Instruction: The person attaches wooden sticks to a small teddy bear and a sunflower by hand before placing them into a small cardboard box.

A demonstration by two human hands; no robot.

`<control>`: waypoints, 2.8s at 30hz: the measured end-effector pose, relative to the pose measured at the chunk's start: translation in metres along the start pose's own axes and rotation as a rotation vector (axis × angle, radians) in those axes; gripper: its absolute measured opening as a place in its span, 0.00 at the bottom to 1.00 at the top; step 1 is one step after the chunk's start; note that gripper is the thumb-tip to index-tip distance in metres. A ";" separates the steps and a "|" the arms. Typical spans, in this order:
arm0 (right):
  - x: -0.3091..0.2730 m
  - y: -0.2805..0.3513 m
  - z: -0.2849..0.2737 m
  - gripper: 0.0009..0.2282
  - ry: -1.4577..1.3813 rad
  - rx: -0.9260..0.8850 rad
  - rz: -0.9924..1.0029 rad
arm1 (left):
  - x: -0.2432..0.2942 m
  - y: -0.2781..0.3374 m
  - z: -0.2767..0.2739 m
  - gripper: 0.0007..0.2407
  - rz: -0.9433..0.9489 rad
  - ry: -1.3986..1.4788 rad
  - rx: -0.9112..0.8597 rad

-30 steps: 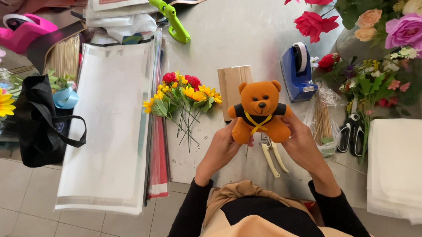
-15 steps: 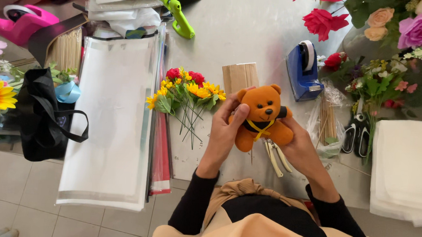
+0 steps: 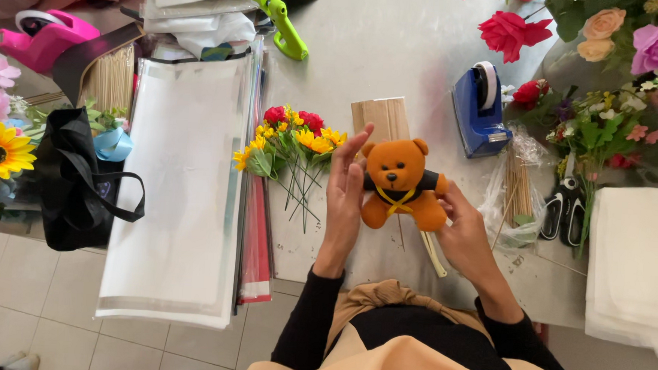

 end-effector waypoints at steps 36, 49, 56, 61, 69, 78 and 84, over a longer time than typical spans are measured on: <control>0.059 -0.152 0.040 0.37 0.240 -0.089 0.228 | 0.000 0.068 -0.099 0.17 -0.253 -0.444 0.470; 0.091 -0.146 0.051 0.36 0.431 0.014 0.165 | -0.053 0.075 -0.091 0.25 -0.458 0.100 0.434; 0.045 -0.127 0.033 0.34 0.231 -0.142 0.255 | -0.092 0.052 -0.056 0.29 -0.497 0.108 0.112; 0.020 -0.080 0.000 0.40 -0.270 -0.109 0.170 | -0.102 0.050 -0.068 0.29 -0.436 0.236 0.197; 0.065 0.031 0.035 0.33 -0.645 -0.233 0.637 | -0.048 0.056 -0.140 0.26 -0.116 0.292 0.543; 0.115 -0.022 -0.014 0.33 -0.285 -0.144 0.254 | -0.004 0.059 -0.148 0.23 -0.091 0.056 0.638; 0.059 -0.032 -0.020 0.31 -0.088 -0.120 -0.055 | 0.014 0.032 -0.115 0.11 0.108 -0.297 0.349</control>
Point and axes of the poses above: each hand's wrist, its own y-axis away from the middle knuckle, its own z-axis out of the palm, x = y × z, the point moved 2 cm from there along -y, towards the middle knuckle, and after that the axes turned 7 degrees about z, right-handed, at the moved point
